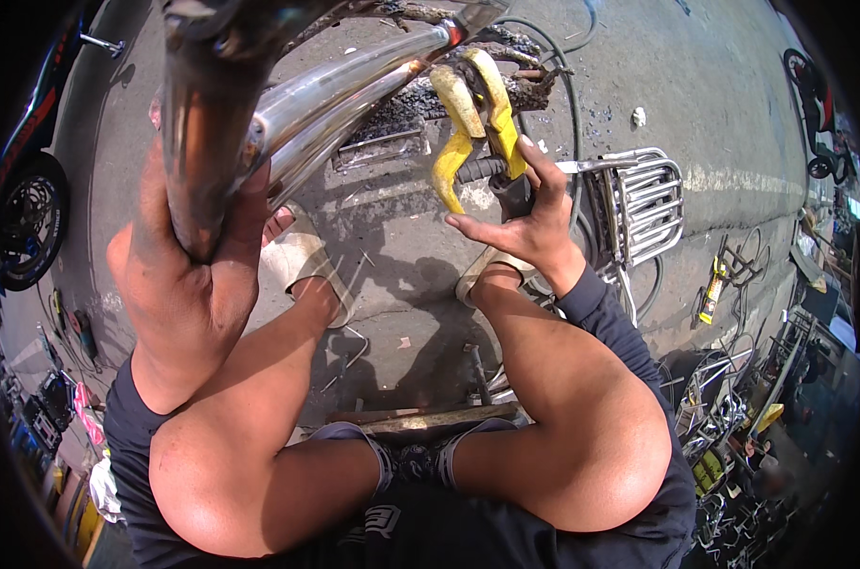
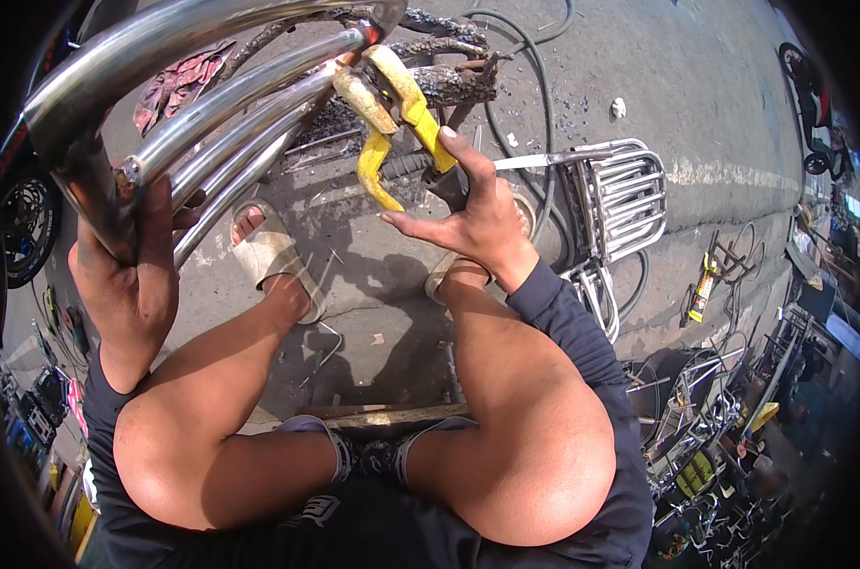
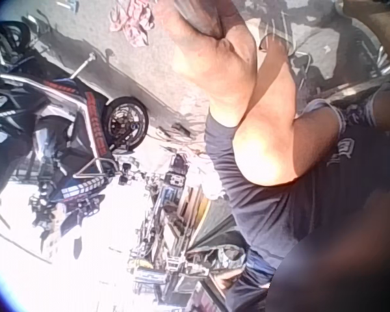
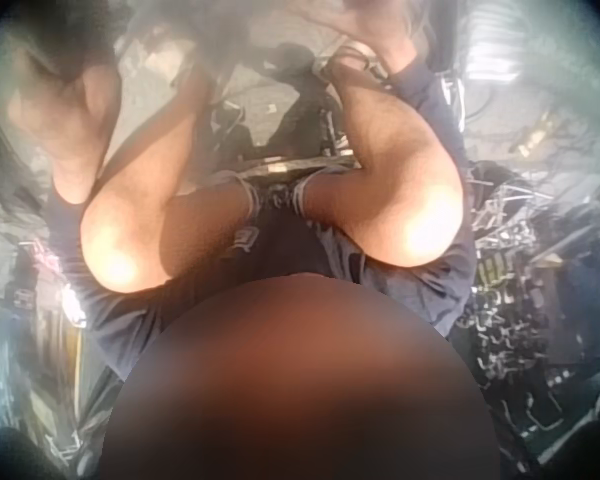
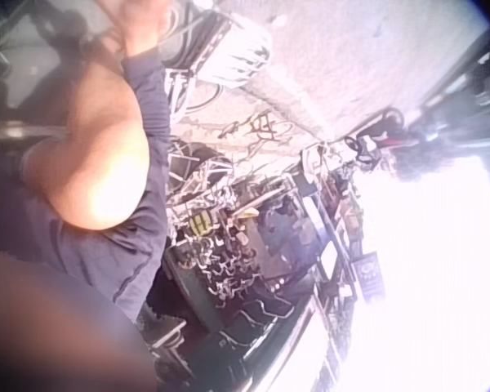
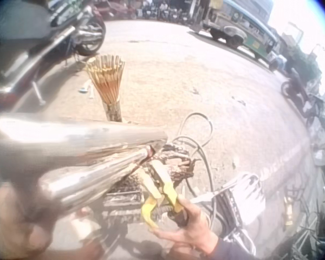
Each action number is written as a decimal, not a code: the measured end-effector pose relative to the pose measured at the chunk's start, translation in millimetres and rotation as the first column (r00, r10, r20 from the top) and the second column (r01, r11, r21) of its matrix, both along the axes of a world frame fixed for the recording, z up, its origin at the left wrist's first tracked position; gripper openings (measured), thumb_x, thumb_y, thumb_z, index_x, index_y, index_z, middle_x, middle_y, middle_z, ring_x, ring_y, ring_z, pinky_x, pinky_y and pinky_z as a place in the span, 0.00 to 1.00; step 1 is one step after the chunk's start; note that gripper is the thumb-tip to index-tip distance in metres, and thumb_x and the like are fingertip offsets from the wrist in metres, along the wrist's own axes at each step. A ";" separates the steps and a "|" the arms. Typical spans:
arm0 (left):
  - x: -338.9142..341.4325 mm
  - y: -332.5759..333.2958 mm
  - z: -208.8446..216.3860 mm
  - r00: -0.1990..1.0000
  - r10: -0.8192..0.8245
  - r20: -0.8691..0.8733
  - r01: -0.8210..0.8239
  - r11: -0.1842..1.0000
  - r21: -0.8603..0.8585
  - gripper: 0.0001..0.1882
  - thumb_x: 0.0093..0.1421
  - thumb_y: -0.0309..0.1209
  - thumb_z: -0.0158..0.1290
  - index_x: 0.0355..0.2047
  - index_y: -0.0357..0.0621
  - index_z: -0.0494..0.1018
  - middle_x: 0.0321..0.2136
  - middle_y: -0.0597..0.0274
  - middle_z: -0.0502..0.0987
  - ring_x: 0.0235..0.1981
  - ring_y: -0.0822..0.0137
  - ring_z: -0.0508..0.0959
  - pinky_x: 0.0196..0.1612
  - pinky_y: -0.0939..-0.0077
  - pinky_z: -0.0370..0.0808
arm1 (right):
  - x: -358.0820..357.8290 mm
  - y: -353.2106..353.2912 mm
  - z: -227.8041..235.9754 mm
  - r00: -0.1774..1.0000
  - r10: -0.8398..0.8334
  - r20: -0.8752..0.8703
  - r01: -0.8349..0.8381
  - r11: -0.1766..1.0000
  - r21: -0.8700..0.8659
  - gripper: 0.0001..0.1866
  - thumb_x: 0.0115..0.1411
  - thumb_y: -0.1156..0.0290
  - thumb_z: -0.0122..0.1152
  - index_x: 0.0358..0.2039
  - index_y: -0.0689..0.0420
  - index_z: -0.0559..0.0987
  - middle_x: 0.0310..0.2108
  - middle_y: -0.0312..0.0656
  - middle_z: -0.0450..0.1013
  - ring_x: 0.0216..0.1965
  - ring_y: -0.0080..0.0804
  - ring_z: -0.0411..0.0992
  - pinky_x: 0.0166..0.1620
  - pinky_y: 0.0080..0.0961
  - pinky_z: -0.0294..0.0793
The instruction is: The person sits on the floor and welds a chrome motorcycle sissy bar using a handheld welding torch. They repeatedly position the bar, weld joints, and use a metal file to smooth the welds. The person handles the sissy bar and welding torch throughout the process.
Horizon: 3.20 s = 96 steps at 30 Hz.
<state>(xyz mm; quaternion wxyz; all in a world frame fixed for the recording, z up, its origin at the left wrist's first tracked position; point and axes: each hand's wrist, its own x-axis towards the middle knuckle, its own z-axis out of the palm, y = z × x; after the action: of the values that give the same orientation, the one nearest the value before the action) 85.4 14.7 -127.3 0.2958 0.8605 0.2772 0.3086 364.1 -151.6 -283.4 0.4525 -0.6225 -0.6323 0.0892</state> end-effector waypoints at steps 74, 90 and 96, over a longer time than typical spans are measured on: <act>-9.8 9.0 -1.2 0.958 0.243 0.152 -0.173 0.913 -0.369 0.16 0.74 0.33 0.51 0.53 0.31 0.69 0.37 0.52 0.80 0.30 0.64 0.85 0.27 0.77 0.84 | 2.7 3.6 -4.2 0.996 0.002 0.088 -0.006 0.999 0.040 0.61 0.41 0.55 0.89 0.68 0.56 0.58 0.47 0.50 0.78 0.44 0.43 0.83 0.44 0.35 0.86; -9.2 10.0 -5.8 0.966 0.224 0.133 -0.185 0.949 -0.254 0.17 0.76 0.37 0.48 0.54 0.35 0.69 0.35 0.51 0.82 0.29 0.68 0.86 0.16 0.88 0.70 | 2.2 4.2 -4.3 0.998 0.012 0.067 -0.015 0.999 0.040 0.59 0.42 0.54 0.88 0.67 0.55 0.59 0.49 0.51 0.78 0.44 0.44 0.84 0.44 0.35 0.87; -9.0 7.8 4.1 0.970 0.214 0.113 -0.157 0.912 -0.379 0.17 0.74 0.33 0.51 0.53 0.31 0.68 0.39 0.53 0.78 0.31 0.62 0.85 0.29 0.77 0.85 | 2.5 4.4 -7.9 0.999 0.021 0.042 -0.022 0.999 0.029 0.60 0.41 0.56 0.88 0.68 0.55 0.58 0.49 0.52 0.78 0.45 0.43 0.83 0.47 0.35 0.85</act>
<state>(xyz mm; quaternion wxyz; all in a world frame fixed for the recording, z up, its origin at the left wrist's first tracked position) 76.5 22.5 -123.2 0.4412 0.7335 0.3871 0.3426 366.6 -147.3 -291.3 0.4472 -0.6106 -0.6496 0.0720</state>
